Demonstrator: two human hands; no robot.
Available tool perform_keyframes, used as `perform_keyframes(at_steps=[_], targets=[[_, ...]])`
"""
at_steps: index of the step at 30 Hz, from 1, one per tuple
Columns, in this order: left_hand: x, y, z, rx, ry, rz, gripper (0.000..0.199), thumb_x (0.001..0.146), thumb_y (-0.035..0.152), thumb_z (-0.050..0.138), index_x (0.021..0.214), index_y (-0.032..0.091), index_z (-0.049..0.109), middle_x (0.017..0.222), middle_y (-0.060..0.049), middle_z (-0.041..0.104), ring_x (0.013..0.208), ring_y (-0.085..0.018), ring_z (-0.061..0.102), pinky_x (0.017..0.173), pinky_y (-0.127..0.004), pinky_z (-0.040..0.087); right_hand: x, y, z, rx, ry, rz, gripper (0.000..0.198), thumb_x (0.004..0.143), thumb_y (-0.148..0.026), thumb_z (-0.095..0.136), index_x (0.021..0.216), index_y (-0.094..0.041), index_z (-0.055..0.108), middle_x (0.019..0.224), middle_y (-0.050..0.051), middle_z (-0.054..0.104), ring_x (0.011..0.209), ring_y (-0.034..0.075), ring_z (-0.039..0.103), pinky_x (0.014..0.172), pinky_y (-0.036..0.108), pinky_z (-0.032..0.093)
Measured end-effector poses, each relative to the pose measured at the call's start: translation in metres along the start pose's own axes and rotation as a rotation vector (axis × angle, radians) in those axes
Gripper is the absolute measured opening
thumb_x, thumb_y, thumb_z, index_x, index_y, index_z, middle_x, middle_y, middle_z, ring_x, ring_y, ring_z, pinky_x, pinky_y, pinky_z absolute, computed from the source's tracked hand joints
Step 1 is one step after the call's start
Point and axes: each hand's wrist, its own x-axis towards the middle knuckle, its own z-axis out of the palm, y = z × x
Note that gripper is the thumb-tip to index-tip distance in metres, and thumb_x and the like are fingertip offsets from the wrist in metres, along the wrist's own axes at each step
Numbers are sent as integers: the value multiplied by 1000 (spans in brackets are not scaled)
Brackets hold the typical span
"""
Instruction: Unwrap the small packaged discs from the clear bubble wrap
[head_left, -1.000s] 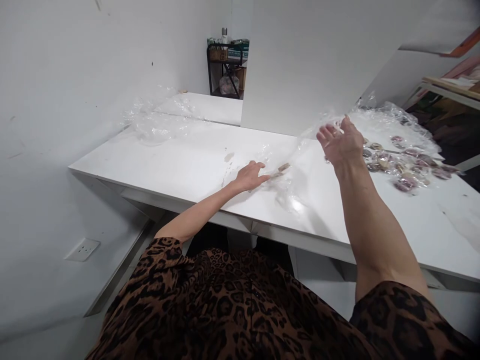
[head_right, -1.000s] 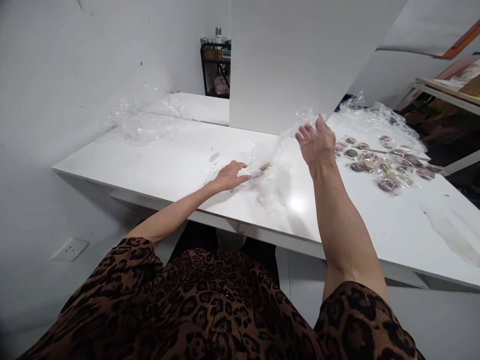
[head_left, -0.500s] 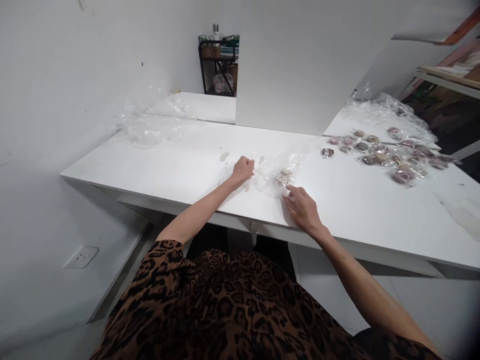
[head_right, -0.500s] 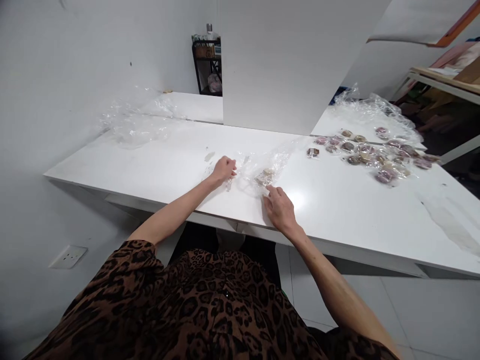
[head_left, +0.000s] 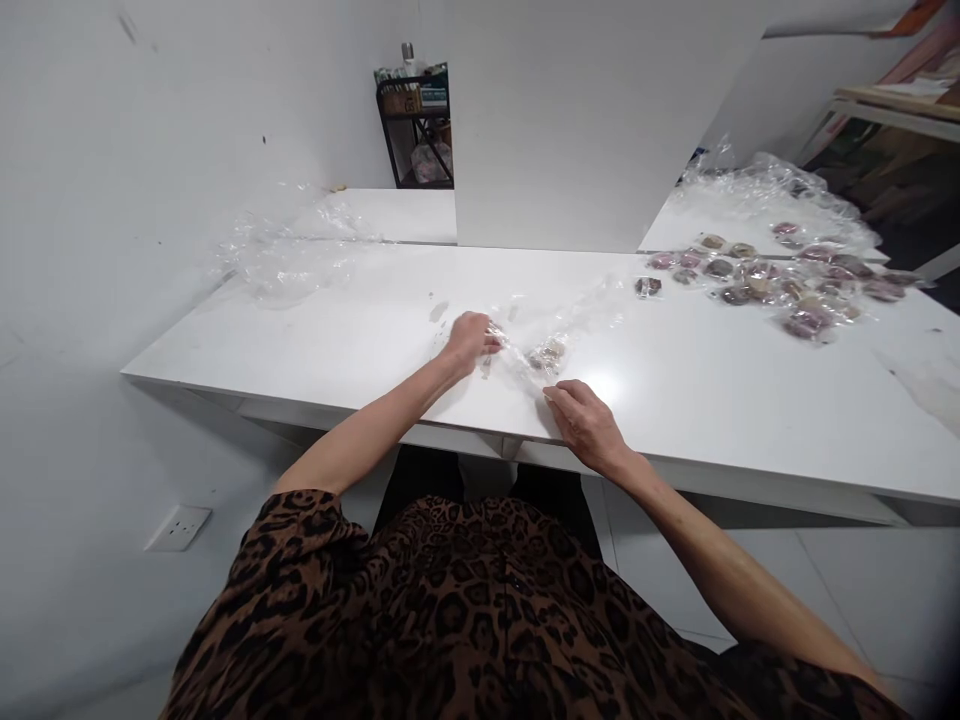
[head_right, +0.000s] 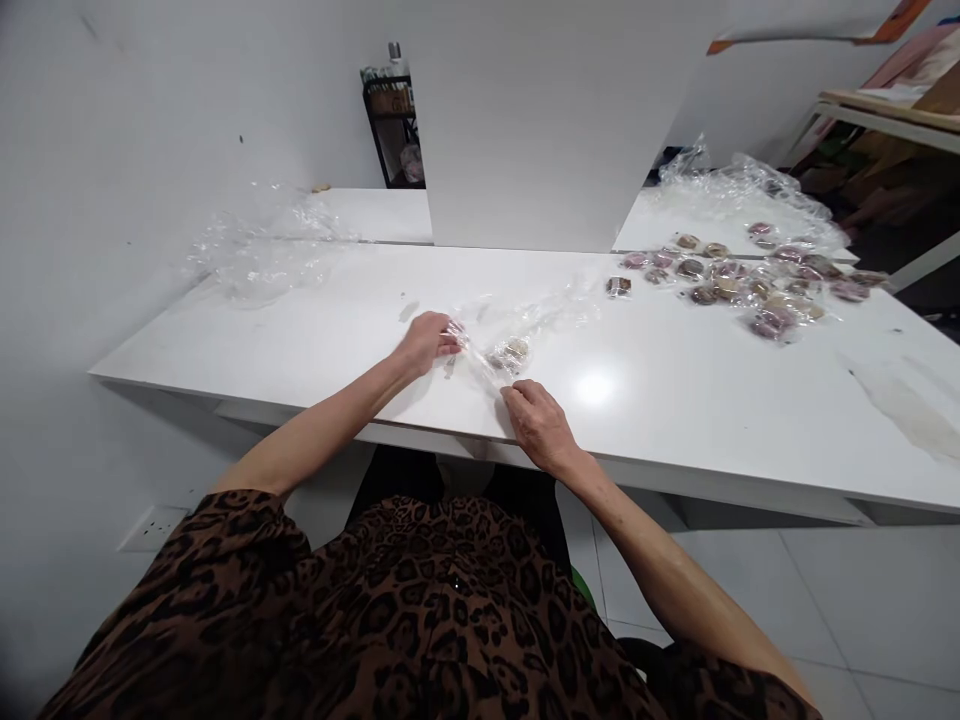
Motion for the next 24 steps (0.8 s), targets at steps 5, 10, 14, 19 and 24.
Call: perform_keyframes(at_steps=[5, 10, 14, 19, 24], targets=[[5, 10, -20, -403, 46, -155, 21, 96, 9, 40, 94, 11, 62, 77, -11, 71, 68, -17, 70, 75, -29, 58, -6, -3, -19, 79, -46, 22, 35, 104, -44, 46, 114, -25, 73, 107, 14, 70, 96, 27, 67, 79, 40, 58], [3, -1, -20, -424, 118, -266, 30, 103, 16, 35, 102, 5, 64, 64, -10, 66, 55, -16, 64, 64, -27, 54, 28, -11, -31, 44, -29, 126, 41, 104, -49, 47, 119, -20, 72, 105, 14, 70, 87, 24, 66, 70, 35, 52], [5, -3, -10, -390, 133, -226, 24, 103, 17, 39, 100, 9, 62, 61, -5, 64, 48, -14, 59, 54, -24, 48, 80, -15, -22, -172, -184, 6, 46, 104, -18, 38, 145, -22, 57, 108, 15, 67, 89, 25, 60, 69, 33, 44], [5, 9, -13, -488, 178, -172, 15, 99, 14, 47, 93, 13, 60, 63, -4, 64, 44, -10, 52, 47, -21, 41, 112, -9, -6, -274, -411, -141, 39, 98, -7, 36, 119, -16, 67, 101, 16, 65, 86, 24, 56, 68, 32, 37], [8, 19, -36, -567, 238, -139, 23, 100, 13, 45, 78, 17, 51, 54, 2, 51, 40, -7, 41, 43, -17, 33, 85, 22, -8, -44, -226, -30, 26, 99, -17, 39, 104, -15, 65, 101, 16, 68, 86, 24, 59, 71, 34, 44]])
